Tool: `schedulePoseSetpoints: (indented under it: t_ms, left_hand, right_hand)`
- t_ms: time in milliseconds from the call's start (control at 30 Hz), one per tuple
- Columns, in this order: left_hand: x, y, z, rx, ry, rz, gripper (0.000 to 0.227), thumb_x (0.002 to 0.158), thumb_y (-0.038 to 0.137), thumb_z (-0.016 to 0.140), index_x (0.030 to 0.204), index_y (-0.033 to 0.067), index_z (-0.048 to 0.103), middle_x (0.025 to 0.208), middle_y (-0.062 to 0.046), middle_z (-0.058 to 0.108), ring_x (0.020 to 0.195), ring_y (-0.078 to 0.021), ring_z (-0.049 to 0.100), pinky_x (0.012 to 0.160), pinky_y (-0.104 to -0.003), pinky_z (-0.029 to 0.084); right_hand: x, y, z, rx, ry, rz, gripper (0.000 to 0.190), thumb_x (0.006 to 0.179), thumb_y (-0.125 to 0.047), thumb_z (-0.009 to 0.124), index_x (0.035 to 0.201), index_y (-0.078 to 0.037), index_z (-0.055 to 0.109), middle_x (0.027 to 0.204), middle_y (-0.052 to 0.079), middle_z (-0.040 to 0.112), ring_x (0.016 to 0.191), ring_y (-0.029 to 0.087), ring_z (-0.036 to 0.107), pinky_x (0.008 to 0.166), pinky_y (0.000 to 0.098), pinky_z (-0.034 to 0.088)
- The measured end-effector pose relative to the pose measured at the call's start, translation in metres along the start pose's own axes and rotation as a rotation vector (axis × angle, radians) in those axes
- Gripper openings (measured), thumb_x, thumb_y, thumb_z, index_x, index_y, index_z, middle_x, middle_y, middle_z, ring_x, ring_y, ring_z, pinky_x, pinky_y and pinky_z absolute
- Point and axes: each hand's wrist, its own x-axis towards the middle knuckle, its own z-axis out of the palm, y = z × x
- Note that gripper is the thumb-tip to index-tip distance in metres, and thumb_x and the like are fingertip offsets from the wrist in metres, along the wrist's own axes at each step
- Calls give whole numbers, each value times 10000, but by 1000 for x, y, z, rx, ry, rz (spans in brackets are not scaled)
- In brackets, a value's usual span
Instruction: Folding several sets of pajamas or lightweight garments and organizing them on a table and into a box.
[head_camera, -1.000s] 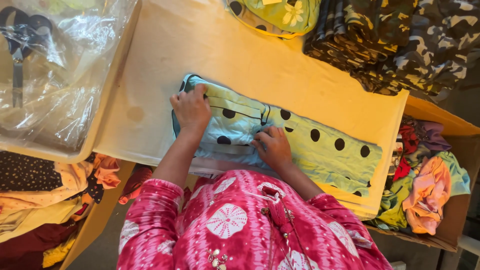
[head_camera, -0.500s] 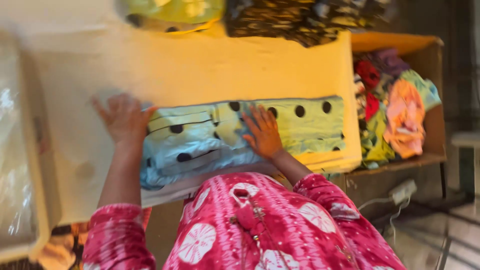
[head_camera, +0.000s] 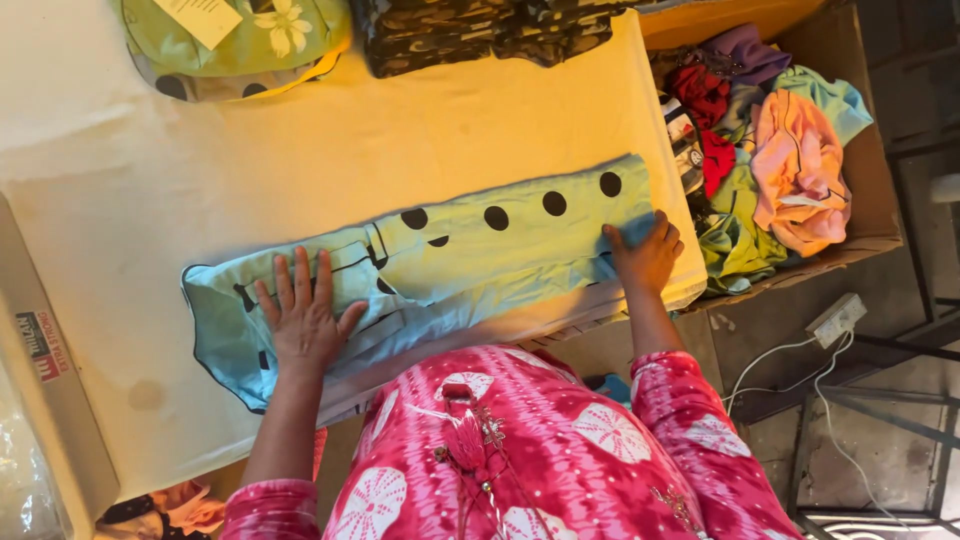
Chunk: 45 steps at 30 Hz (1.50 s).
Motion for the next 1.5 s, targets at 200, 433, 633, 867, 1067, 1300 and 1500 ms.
schedulePoseSetpoints:
  t_ms: [200,433,633,867,1067,1300,1500]
  left_hand:
    - [10,39,-12,8,83,153,839,940,683,583,1583,149,507,1695,-157,350,1577,-383,259,1241,-653,116]
    - [30,131,-38,-518,40,216,328,916,333,730,1170,126,717,1320,-137,618,1201,-356,573,1021,-502,438]
    - [33,146,-41,-715,22,240,217,947,255,696,1092,98,733,1240,-155,650,1113,-365,641,942,-434,509]
    - [32,143,-33,-830,-82,92,238,987,276,637,1102,94,738,1228,-139,658,1089,-328,656,898,-406,527]
    - [36,135,31,-1318,-291,-299,424,1036,429,518,1238,104,702,1188,-83,659,991,-204,687,843,-324,541]
    - [52,115,80,-2087,-601,-825,760,945,720,430,1402,128,567,1319,-101,647,1075,-250,680,911,-400,559]
    - [54,124,52,-2041,-467,-910,540,898,478,637,1309,129,611,1213,-72,700,1074,-234,677,910,-421,544]
  right_hand:
    - [46,-13,-23,226,-492,272,695,737,-475,905,1166,29,693,999,179,743,855,309,743,753,422,589]
    - [52,6,20,926,-433,344,667,624,-289,865,1173,10,631,1053,172,747,884,315,751,721,419,619]
    - [51,-25,-1,262,23,7,675,636,-317,967,1117,23,636,1086,289,640,855,453,684,712,485,558]
    - [63,-27,-6,293,-360,177,497,790,-368,837,1122,-35,676,1052,207,743,968,365,720,836,453,556]
    - [5,-93,-44,483,-220,-110,478,881,-253,754,1277,-23,621,1091,202,734,1014,365,720,851,446,557]
    - [-101,-212,-114,680,-637,-571,528,942,-331,711,1372,-60,568,1170,186,681,1009,348,685,832,436,547]
    - [-86,-155,-58,496,-526,-498,372,1034,-328,611,1343,-122,637,1149,124,724,1092,299,671,975,414,527]
